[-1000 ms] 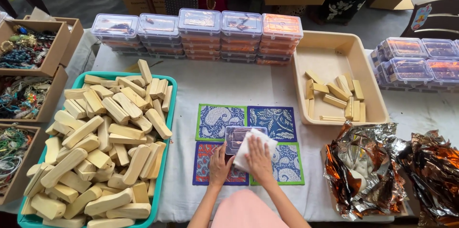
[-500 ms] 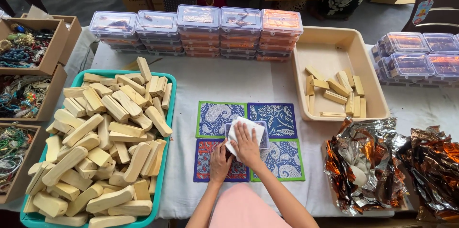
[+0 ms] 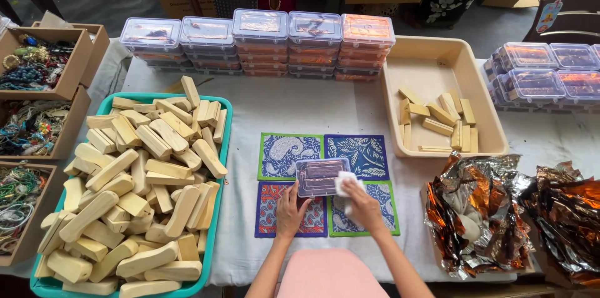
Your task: The person wipes a plastic container with a cloth, places a copper foil sheet inside, closes the lid, and stacks it. Then the person wipes several wooden blocks with the cloth, stacks them, and wraps the stack in a copper foil sheet.
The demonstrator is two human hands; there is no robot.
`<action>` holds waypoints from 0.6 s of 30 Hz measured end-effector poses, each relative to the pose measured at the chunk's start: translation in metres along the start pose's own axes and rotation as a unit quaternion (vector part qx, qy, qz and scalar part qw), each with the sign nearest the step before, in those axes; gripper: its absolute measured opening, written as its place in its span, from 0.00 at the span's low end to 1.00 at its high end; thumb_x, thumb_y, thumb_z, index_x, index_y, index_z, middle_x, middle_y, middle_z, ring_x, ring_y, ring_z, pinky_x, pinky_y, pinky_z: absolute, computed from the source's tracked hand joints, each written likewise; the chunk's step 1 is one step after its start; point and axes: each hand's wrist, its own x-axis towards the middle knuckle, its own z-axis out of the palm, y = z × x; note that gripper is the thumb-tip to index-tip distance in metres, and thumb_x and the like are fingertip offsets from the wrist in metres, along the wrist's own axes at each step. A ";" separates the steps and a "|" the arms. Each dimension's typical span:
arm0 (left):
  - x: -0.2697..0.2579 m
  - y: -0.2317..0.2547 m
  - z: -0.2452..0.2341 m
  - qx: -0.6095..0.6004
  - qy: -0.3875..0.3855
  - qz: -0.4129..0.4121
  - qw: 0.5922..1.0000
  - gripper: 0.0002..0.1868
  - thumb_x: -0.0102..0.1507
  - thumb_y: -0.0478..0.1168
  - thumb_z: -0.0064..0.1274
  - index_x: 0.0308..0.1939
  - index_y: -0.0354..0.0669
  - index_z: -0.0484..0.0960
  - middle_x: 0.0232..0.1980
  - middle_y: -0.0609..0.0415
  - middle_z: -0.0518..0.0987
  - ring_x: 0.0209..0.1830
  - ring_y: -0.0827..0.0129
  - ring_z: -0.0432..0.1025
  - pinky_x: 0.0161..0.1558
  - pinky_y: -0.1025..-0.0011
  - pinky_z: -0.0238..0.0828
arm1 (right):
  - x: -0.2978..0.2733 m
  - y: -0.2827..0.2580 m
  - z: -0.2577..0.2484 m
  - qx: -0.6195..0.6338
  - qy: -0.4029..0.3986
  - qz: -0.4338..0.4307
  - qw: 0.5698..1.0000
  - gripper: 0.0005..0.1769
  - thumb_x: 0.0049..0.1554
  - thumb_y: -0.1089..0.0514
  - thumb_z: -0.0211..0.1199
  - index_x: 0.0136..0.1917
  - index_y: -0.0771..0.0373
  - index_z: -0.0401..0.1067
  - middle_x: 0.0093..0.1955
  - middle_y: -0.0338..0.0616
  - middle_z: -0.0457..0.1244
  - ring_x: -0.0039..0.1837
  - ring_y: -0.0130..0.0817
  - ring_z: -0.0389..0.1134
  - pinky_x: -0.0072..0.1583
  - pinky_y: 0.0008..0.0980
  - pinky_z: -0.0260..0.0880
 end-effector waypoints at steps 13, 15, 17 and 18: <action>0.000 0.001 -0.001 -0.003 -0.008 -0.011 1.000 0.44 0.62 0.54 0.61 0.77 0.48 0.59 0.61 0.49 0.73 0.57 0.56 0.73 0.56 0.58 0.72 | 0.041 0.075 -0.098 -0.092 0.409 0.110 0.901 0.19 0.72 0.65 0.53 0.74 0.56 0.70 0.75 0.45 0.64 0.73 0.40 0.69 0.67 0.38 0.73; 0.003 0.001 0.000 -0.001 -0.006 -0.013 1.000 0.44 0.62 0.54 0.61 0.77 0.48 0.59 0.61 0.49 0.73 0.57 0.56 0.73 0.56 0.58 0.71 | 0.039 0.069 -0.088 -0.150 0.387 0.084 0.906 0.20 0.70 0.63 0.56 0.75 0.59 0.68 0.75 0.48 0.63 0.74 0.44 0.66 0.67 0.39 0.71; 0.000 0.001 -0.002 0.002 -0.009 -0.017 1.000 0.44 0.62 0.55 0.61 0.77 0.49 0.58 0.60 0.49 0.73 0.57 0.56 0.73 0.57 0.58 0.71 | 0.029 0.073 -0.064 -0.206 0.359 0.060 0.908 0.23 0.69 0.60 0.59 0.76 0.61 0.66 0.76 0.50 0.61 0.75 0.48 0.64 0.68 0.41 0.70; 0.000 0.002 -0.003 0.000 -0.012 -0.019 1.000 0.44 0.62 0.55 0.61 0.77 0.49 0.58 0.61 0.49 0.73 0.57 0.56 0.73 0.57 0.57 0.71 | 0.022 0.083 -0.047 -0.254 0.249 0.125 0.926 0.28 0.65 0.58 0.59 0.77 0.63 0.63 0.76 0.53 0.59 0.75 0.49 0.62 0.69 0.44 0.69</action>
